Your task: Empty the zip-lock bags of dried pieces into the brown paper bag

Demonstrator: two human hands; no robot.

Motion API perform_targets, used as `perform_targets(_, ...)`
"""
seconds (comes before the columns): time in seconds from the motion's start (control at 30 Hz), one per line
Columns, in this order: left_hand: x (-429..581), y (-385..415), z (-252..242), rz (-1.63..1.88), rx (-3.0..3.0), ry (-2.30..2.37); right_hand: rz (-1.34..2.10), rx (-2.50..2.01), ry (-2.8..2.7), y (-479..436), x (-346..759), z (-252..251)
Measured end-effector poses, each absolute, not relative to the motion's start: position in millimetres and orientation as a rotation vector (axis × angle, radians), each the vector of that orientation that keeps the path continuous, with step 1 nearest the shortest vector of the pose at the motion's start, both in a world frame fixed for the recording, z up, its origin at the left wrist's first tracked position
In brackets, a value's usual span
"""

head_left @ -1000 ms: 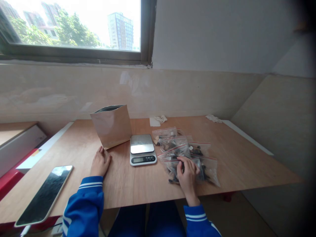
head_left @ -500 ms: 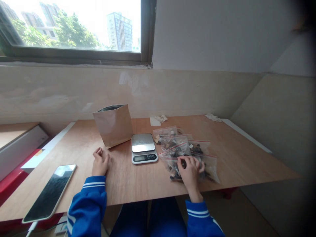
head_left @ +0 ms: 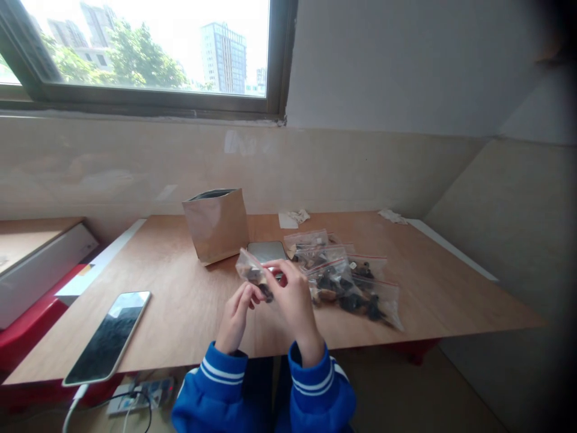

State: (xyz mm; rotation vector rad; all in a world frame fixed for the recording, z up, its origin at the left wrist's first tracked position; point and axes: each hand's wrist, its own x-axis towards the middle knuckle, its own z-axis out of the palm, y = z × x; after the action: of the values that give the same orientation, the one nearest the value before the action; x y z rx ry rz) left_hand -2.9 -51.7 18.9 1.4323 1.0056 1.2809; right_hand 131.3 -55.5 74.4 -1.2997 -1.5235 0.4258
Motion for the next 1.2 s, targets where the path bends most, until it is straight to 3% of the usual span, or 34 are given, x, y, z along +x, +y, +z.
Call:
perform_targets(0.33, -11, -51, 14, 1.377, 1.197, 1.191, 1.093, -0.984, -1.285, -57, 90, 25)
perform_targets(0.77, -11, -55, 13, 1.304, 1.481, 1.254, 0.830, -1.201, -1.576, -65, 99, 22)
perform_targets(1.07, -37, -50, 14, 1.538, 1.331, 1.354, 0.690, -1.239, -1.166, -53, 132, 10)
perform_targets(1.2, -35, -48, 11, 1.538, 1.200, 1.260, 0.829, -1.111, -1.124, -60, 133, 20)
